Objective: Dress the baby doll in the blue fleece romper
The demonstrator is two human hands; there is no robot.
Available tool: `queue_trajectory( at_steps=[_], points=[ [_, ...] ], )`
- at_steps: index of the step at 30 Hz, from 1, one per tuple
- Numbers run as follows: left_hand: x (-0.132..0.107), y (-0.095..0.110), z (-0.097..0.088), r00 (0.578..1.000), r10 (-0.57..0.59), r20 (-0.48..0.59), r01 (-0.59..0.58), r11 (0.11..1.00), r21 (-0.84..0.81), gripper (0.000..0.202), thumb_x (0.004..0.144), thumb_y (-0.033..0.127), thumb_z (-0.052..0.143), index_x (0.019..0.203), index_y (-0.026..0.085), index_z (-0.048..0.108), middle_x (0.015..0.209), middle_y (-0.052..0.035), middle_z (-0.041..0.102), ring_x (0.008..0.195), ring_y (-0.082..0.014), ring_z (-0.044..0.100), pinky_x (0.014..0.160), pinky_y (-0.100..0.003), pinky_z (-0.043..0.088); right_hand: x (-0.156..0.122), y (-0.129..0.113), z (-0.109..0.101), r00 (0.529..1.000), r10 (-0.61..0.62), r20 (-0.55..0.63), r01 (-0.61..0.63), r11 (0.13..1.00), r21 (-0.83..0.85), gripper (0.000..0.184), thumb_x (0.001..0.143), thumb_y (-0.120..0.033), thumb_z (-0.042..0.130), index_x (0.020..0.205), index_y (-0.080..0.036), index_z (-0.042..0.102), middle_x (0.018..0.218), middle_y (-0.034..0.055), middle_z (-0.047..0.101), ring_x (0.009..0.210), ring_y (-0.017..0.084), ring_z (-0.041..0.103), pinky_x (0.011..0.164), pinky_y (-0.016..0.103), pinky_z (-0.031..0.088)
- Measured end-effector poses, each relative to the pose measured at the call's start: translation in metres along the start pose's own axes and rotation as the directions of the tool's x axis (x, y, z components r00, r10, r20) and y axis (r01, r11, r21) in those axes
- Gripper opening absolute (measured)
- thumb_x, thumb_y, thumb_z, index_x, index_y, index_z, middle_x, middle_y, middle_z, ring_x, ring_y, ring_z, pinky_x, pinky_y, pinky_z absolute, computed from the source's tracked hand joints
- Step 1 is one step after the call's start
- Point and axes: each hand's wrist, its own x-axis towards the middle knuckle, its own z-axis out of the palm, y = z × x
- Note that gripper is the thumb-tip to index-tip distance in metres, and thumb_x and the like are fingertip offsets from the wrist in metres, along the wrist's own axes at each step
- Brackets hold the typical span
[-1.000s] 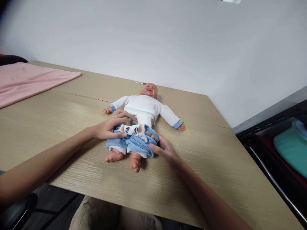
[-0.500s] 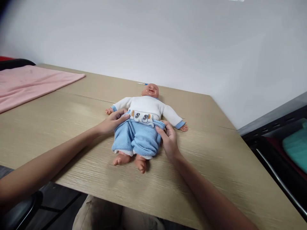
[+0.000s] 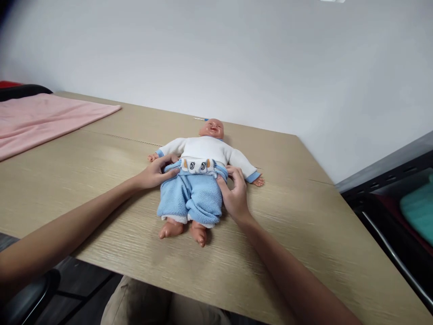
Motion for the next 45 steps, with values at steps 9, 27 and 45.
queue_trajectory(
  at_steps=[9, 27, 45],
  points=[
    [0.027, -0.017, 0.015, 0.976, -0.106, -0.189, 0.110, 0.994, 0.012, 0.034, 0.106, 0.055, 0.061, 0.109, 0.021, 0.056, 0.098, -0.0006, 0.054, 0.092, -0.0187, 0.052, 0.088, -0.031, 0.045, 0.045, 0.021, 0.016, 0.992, 0.120, -0.024, -0.121, 0.993, -0.009, 0.036, 0.091, -0.060, 0.076, 0.091, -0.027, 0.060, 0.078, -0.0033, 0.058, 0.076, 0.021, 0.053, 0.074, 0.034, 0.044],
    [0.016, -0.004, 0.020, 0.954, 0.104, -0.280, -0.044, 0.976, 0.214, 0.024, 0.106, 0.043, 0.064, 0.118, 0.023, 0.063, 0.136, -0.0112, 0.070, 0.131, -0.0277, 0.062, 0.117, -0.046, 0.045, 0.040, -0.002, 0.010, 0.998, 0.035, 0.052, -0.030, 0.995, -0.097, 0.028, 0.088, -0.047, 0.075, 0.083, -0.027, 0.056, 0.087, 0.0007, 0.055, 0.088, 0.025, 0.052, 0.090, 0.040, 0.045],
    [0.034, -0.024, 0.022, 0.872, -0.409, -0.271, 0.367, 0.910, -0.192, 0.046, 0.097, 0.065, 0.070, 0.088, 0.021, 0.063, 0.085, -0.0014, 0.062, 0.086, -0.0222, 0.057, 0.079, -0.036, 0.044, 0.045, 0.018, -0.007, 0.935, 0.268, 0.233, -0.281, 0.959, 0.025, 0.046, 0.085, -0.071, 0.079, 0.084, -0.026, 0.070, 0.085, 0.0008, 0.070, 0.088, 0.026, 0.063, 0.084, 0.038, 0.053]
  ],
)
